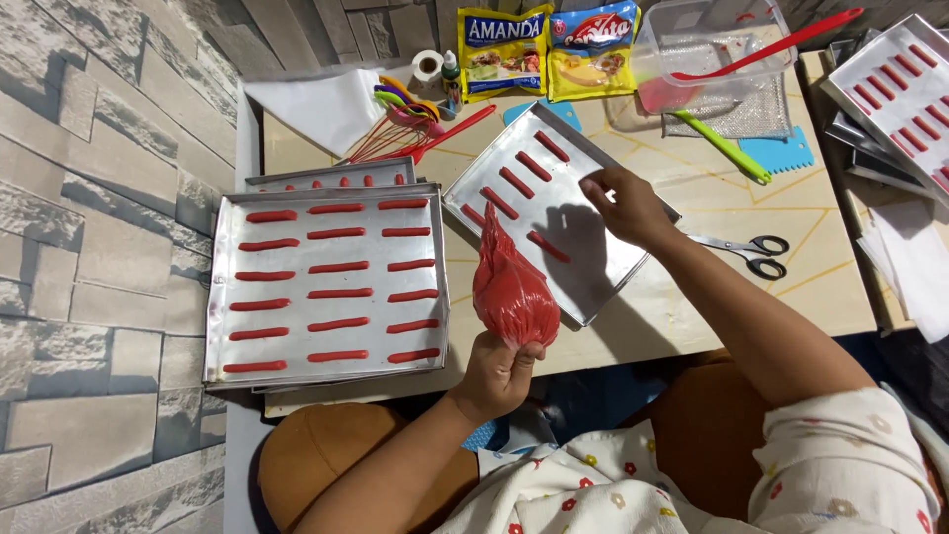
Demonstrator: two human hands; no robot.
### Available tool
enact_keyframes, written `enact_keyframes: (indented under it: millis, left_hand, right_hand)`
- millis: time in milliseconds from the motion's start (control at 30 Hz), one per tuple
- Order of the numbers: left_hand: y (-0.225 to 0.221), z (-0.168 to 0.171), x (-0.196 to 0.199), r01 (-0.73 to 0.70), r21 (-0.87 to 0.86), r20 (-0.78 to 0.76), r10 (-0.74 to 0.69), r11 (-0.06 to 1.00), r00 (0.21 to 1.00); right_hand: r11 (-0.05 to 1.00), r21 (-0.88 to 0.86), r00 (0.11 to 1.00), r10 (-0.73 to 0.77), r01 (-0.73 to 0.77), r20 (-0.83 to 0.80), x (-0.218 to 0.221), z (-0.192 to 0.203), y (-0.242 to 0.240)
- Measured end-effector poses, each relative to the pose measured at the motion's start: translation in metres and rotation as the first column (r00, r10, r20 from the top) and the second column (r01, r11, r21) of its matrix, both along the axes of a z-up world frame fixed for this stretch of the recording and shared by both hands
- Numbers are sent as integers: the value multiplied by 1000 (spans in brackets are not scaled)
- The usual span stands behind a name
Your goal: Piping red batter into small strips on a metal tray using a pastry bag and then refining the shapes with a small scraper.
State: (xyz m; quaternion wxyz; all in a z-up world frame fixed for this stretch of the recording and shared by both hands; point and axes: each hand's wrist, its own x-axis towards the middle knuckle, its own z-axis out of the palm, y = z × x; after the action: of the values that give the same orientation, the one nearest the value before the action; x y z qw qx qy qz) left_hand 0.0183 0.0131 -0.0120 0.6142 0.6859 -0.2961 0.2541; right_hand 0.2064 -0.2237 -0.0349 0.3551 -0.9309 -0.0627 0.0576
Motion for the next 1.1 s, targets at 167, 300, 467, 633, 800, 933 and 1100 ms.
enact_keyframes:
  millis: [167, 300, 467, 633, 800, 933, 1100]
  left_hand:
    - [-5, 9, -7, -26, 119, 52, 20, 993, 998]
    - [-13, -14, -12, -42, 326, 145, -6, 944, 989]
    - [-6, -35, -7, -102, 564, 242, -45, 820, 969]
    - [-12, -36, 0, 200, 689, -210, -72, 697, 975]
    - [-28, -62, 11, 463, -36, -778, -316, 886, 543]
    - [-31, -34, 3, 411, -366, -789, -512, 835, 338]
    - [-36, -83, 3, 309, -523, -794, -586, 794, 164]
  right_hand:
    - [850, 514, 843, 187, 118, -504, -72, 47, 23]
    - [515, 830, 627, 579, 214, -521, -109, 10, 33]
    - [386, 880, 725, 517, 278, -456, -131, 39, 61]
    - [407, 806, 794, 255, 429, -552, -120, 19, 56]
    - [418, 832, 870, 165, 366, -465, -102, -10, 37]
    - [393, 872, 892, 218, 291, -395, -110, 35, 46]
    - [208, 965, 856, 457, 161, -242, -112, 34, 40]
